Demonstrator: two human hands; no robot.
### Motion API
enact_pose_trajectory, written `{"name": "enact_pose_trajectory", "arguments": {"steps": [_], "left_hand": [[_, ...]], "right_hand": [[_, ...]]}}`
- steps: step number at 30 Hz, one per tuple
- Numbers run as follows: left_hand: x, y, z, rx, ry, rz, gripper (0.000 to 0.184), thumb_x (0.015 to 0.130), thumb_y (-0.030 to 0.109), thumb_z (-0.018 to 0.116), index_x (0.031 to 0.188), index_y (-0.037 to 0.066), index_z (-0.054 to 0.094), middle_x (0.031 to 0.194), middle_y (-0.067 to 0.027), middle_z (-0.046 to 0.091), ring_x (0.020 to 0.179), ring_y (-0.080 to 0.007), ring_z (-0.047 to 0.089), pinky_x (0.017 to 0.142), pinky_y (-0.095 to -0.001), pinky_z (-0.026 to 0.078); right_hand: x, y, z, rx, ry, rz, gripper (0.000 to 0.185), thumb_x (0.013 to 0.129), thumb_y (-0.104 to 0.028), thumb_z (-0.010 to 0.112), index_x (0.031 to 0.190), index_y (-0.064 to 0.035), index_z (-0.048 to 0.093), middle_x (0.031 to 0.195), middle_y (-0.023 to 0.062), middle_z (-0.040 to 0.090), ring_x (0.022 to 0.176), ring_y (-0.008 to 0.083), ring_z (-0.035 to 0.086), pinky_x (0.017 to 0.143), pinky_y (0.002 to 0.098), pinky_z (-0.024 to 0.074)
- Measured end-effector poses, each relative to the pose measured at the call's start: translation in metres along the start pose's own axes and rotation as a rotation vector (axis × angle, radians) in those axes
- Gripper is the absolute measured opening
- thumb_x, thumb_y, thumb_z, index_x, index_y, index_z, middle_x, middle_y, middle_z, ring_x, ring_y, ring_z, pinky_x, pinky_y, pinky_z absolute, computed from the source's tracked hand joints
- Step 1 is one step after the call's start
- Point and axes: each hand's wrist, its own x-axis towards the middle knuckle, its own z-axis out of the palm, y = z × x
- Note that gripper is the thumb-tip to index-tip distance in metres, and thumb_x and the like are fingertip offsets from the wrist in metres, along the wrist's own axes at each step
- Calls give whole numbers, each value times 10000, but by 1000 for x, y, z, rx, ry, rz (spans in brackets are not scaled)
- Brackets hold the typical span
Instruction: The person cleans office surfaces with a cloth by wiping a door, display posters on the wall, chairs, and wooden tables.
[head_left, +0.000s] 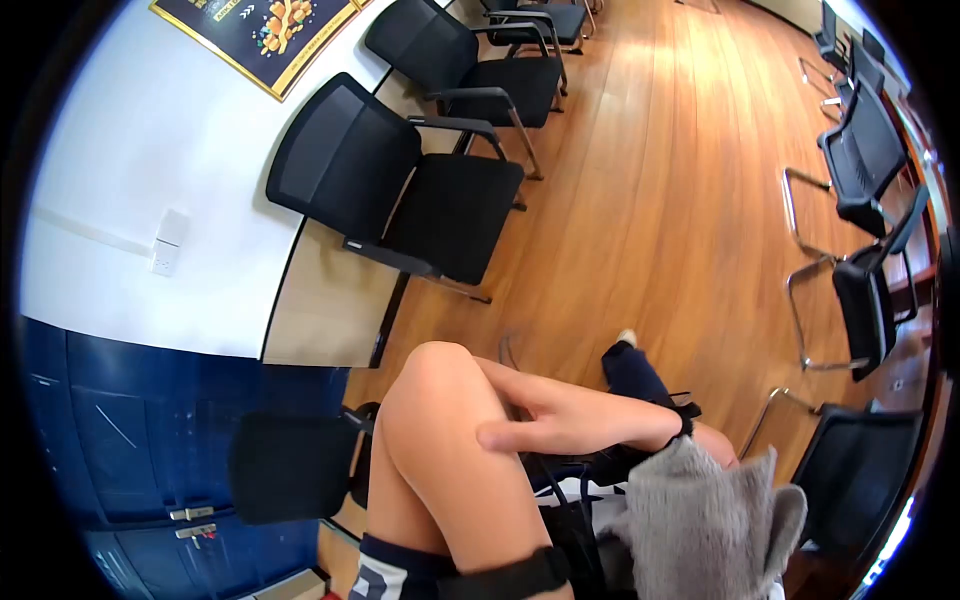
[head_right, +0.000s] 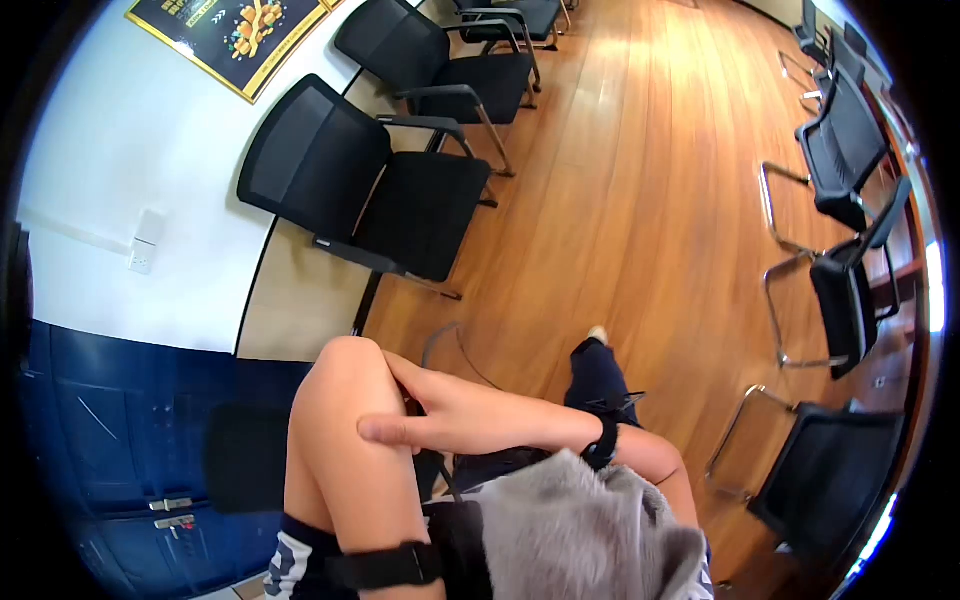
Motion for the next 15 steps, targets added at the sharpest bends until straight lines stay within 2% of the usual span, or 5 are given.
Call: {"name": "enact_pose_trajectory", "arguments": {"steps": [6,9,10,12,15], "left_hand": [[86,-87,40,95,-110,-69,290,755,150,518,955,-46,592,996,-94,513,963,-274,505,881,-376,396],[110,-129,70,112,-205,-131,294,757,152,517,958,-49,593,995,-94,513,963,-274,505,882,-375,397],[112,-149,80,52,-172,-194,225,786,156,535,915,-16,605,1056,-95,532,932,-226,514,857,-329,408],[116,-185,95,-17,-186,-226,258,765,152,529,954,0,617,997,-94,520,960,-259,507,878,-353,397],[123,-249,112,-1,-171,-237,239,737,168,556,921,33,624,1010,-90,511,945,-242,503,864,-344,397]], "right_hand": [[-23,-84,-95,-20,41,2,709,872,-403,571,1340,43,281,1266,157,459,1190,221,438,993,311,361],[-53,-63,-159,5,72,-11,693,877,-396,562,1341,38,284,1270,153,457,1191,220,438,994,312,361],[-56,-65,-180,20,78,-13,688,878,-394,559,1341,36,285,1272,152,456,1191,219,438,994,313,361],[-61,-66,-220,39,99,-31,678,881,-389,553,1341,33,287,1275,149,455,1191,218,438,995,313,361],[-56,-63,-285,97,143,-72,664,886,-382,545,1342,28,291,1279,145,453,1192,217,437,996,314,361]]}}
